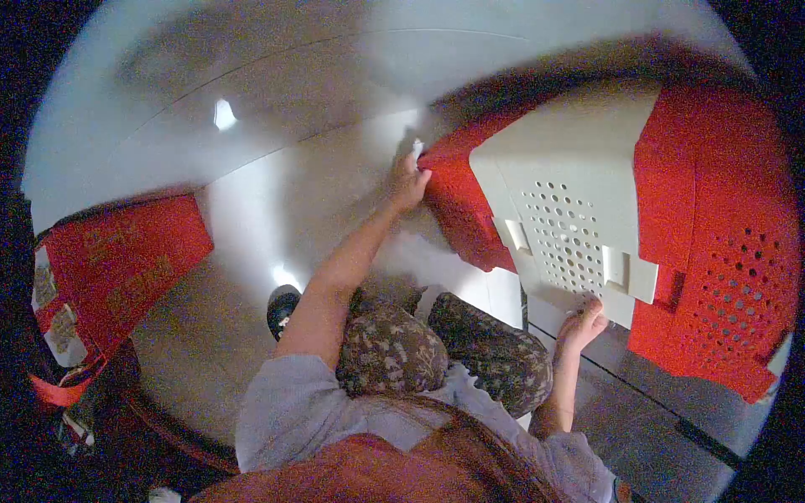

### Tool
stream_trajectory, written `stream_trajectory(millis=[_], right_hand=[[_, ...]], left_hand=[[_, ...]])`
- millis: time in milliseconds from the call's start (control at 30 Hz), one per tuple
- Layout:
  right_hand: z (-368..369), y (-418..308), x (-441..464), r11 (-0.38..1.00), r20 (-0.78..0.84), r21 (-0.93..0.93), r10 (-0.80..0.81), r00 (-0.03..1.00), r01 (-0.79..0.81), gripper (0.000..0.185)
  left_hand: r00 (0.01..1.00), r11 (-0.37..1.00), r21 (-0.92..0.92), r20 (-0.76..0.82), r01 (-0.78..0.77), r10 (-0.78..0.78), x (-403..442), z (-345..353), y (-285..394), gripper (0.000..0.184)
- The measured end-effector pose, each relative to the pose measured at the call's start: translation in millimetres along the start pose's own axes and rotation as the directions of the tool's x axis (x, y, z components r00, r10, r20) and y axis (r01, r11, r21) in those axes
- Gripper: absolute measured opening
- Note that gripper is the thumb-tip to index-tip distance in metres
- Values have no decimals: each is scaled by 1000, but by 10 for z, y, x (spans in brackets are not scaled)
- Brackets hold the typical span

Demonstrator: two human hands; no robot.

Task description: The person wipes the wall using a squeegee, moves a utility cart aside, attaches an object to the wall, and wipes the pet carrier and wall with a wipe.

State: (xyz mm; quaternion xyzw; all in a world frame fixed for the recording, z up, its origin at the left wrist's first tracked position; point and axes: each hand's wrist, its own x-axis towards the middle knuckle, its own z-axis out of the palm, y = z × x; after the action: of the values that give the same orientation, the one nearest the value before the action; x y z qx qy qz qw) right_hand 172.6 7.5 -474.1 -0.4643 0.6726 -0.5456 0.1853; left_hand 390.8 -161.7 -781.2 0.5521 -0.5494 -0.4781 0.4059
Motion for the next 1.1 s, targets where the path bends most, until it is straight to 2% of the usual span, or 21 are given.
stream_trajectory(millis=[100,133,200,233,300,333,400,433,467,533,600,633,667,733,767,800,900,967,1067,1100], right_hand=[[100,-51,8,1000,-83,4,8,997,-8,22],[72,-26,9,1000,-72,18,-10,997,11,22],[-2,39,27,999,-62,30,-31,998,33,23],[-57,73,38,1000,-74,21,2,997,0,23],[-72,67,51,1000,-89,12,28,996,-28,24],[-52,52,55,999,-89,-40,-1,996,-2,25],[15,-19,48,995,-90,-94,-32,995,23,26],[119,-74,51,995,-72,-83,-70,995,64,28],[184,-111,35,992,-55,-72,-104,993,100,30],[49,-56,38,995,-57,-84,-59,997,54,32],[41,-44,26,995,-53,-97,-11,999,6,33],[57,-54,27,992,-83,-122,-17,996,7,33],[65,-54,32,989,-112,-148,-23,993,6,32],[56,-8,71,987,-102,-152,-67,993,51,32],[49,9,79,983,-105,-158,-110,988,92,32],[26,2,64,982,-112,-168,-106,988,86,32],[51,-81,11,989,-40,-140,-45,998,39,32],[190,-149,-14,998,-129,-62,-32,991,24,28],[92,-106,-22,999,-78,-49,-8,997,4,27],[89,-72,-8,999,-79,-52,-6,997,1,27]], left_hand=[[985,959,-230,87,165,-149,212,228,-384,56],[985,959,-232,88,164,-147,255,267,-415,56],[986,985,-62,65,160,-156,307,360,-479,48],[986,985,-66,68,158,-154,257,332,-408,48],[989,990,-76,-96,-119,112,127,135,-73,42],[989,989,-79,-94,-123,116,125,25,106,42],[958,947,-170,-132,-273,253,119,-106,413,39],[924,923,-119,-169,-365,343,174,8,374,36],[953,918,-254,-92,-303,289,149,-112,583,36],[948,894,-337,14,-296,319,139,-288,933,42],[855,813,-265,-171,-519,490,81,-454,1336,52],[895,843,-300,-134,-446,426,45,-361,1370,67],[896,844,-300,-132,-444,424,-7,-373,1426,67],[842,823,-213,-262,-527,471,-142,-384,1533,80],[850,826,-215,-224,-521,477,-190,-370,1537,89],[853,826,-224,-215,-517,475,-211,-350,1504,89],[826,825,178,-88,-537,557,-349,-212,1225,88],[838,844,147,-117,-515,532,-411,-75,948,86],[883,891,128,-134,-435,450,-459,155,506,83],[923,939,50,-172,-341,344,-412,165,436,83]])
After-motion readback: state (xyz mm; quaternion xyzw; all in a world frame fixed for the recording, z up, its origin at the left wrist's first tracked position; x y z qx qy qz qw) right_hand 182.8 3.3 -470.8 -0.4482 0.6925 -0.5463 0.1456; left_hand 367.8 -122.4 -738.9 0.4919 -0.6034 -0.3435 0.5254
